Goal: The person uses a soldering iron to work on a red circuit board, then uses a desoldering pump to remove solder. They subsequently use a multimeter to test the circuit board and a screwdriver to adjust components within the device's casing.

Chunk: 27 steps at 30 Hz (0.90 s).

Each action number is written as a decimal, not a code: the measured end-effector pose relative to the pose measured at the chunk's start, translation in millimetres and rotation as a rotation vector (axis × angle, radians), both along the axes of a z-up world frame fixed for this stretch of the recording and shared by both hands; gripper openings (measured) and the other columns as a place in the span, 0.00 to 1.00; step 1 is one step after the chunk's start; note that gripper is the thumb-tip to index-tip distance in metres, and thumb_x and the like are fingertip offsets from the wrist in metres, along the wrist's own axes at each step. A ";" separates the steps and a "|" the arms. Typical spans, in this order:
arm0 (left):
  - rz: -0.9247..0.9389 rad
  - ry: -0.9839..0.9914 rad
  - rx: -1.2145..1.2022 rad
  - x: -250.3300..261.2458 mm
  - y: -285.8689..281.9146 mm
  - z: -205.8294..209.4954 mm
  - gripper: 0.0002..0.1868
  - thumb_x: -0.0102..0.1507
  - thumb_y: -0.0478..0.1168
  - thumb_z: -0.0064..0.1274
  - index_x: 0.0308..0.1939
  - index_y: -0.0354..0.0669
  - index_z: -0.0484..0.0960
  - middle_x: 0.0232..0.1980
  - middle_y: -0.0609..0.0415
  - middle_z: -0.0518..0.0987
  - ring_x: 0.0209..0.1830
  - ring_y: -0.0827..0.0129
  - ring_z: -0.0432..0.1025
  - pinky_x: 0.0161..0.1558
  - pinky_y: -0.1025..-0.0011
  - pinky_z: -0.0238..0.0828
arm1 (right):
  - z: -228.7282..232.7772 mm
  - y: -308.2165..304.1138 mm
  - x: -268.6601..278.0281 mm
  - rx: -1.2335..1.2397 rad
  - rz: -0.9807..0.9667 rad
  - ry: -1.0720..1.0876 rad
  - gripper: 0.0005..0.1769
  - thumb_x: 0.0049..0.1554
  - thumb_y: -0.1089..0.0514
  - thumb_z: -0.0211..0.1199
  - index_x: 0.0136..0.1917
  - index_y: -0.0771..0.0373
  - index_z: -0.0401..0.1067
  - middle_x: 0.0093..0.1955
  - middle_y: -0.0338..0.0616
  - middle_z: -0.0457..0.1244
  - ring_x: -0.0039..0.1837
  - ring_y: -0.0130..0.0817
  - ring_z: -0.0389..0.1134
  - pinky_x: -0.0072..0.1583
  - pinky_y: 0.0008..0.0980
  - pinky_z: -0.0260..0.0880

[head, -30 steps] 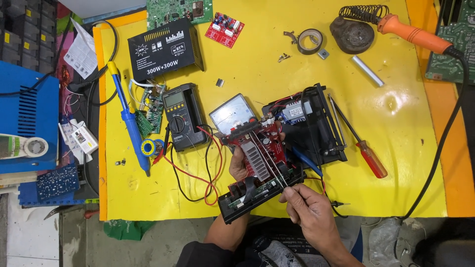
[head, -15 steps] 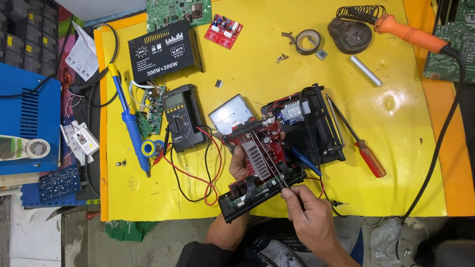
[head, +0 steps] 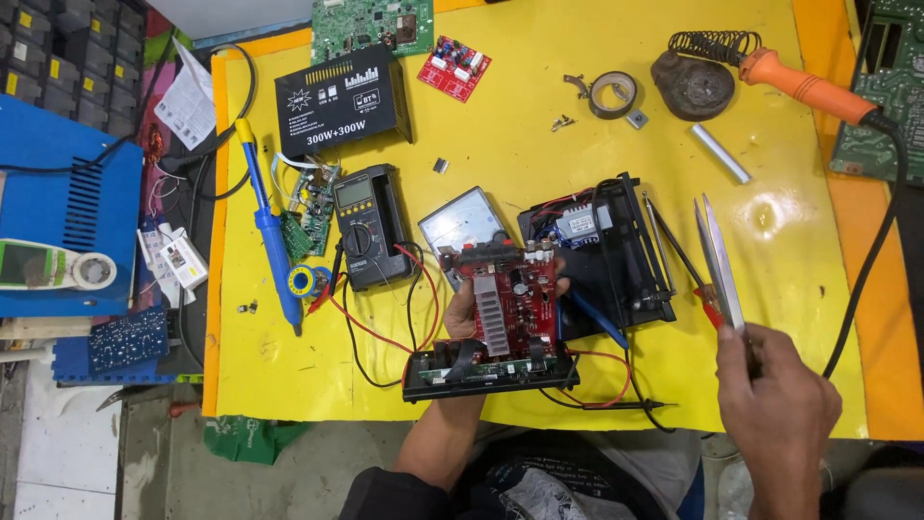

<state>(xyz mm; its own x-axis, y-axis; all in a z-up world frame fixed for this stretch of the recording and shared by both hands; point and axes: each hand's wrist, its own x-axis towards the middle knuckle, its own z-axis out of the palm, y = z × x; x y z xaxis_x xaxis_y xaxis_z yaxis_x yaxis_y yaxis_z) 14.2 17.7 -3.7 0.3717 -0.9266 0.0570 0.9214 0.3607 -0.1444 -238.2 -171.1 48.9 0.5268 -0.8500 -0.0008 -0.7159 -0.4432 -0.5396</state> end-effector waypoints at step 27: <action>-0.149 -0.673 0.408 48.0 -14.3 -1.3 0.43 0.70 0.70 0.39 0.73 0.39 0.71 0.66 0.30 0.74 0.63 0.38 0.73 0.64 0.38 0.68 | 55.3 57.4 132.1 0.916 0.072 -0.857 0.10 0.65 0.56 0.64 0.43 0.62 0.76 0.28 0.28 0.56 0.29 0.13 0.53 0.34 0.13 0.56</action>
